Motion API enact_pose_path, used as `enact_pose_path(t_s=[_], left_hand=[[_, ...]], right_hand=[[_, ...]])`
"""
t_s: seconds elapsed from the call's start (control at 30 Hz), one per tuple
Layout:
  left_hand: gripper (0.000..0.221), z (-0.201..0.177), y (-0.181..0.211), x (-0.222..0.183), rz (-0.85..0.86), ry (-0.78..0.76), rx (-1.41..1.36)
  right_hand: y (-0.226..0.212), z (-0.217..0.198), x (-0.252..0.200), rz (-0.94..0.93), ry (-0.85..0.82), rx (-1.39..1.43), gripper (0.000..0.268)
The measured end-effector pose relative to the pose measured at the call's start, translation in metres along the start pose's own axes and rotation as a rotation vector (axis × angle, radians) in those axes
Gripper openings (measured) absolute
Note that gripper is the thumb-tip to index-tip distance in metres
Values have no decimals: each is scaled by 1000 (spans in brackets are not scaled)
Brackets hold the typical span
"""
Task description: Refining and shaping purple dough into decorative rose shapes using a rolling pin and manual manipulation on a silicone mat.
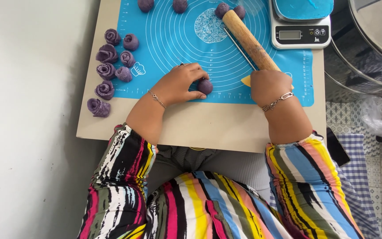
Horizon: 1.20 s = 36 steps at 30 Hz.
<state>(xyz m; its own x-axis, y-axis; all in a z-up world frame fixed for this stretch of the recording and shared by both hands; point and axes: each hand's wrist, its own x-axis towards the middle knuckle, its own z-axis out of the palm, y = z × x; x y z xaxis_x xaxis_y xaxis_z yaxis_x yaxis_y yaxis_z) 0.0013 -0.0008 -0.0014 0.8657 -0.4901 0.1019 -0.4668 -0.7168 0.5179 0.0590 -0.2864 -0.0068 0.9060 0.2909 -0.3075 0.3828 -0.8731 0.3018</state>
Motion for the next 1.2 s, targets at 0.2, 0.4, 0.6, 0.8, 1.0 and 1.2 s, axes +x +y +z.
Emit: enact_pose_path(t_s=[0.2, 0.4, 0.6, 0.8, 1.0, 1.2], left_hand=[[46, -1, 2, -1, -11, -10, -19], [46, -3, 5, -2, -9, -1, -24], [46, -1, 5, 0, -37, -18, -9], [44, 2, 3, 1, -43, -24, -27], [43, -1, 3, -2, -12, -26, -40], [44, -13, 2, -10, 28, -63, 90]], right_hand=[[0, 8, 2, 149, 196, -19, 26], [-4, 1, 21, 281, 450, 174, 77], [8, 44, 65, 267, 388, 193, 59], [-3, 3, 35, 341, 528, 105, 54], [-39, -48, -15, -78, 638, 563, 30], [-62, -65, -44, -319, 431, 678, 33]])
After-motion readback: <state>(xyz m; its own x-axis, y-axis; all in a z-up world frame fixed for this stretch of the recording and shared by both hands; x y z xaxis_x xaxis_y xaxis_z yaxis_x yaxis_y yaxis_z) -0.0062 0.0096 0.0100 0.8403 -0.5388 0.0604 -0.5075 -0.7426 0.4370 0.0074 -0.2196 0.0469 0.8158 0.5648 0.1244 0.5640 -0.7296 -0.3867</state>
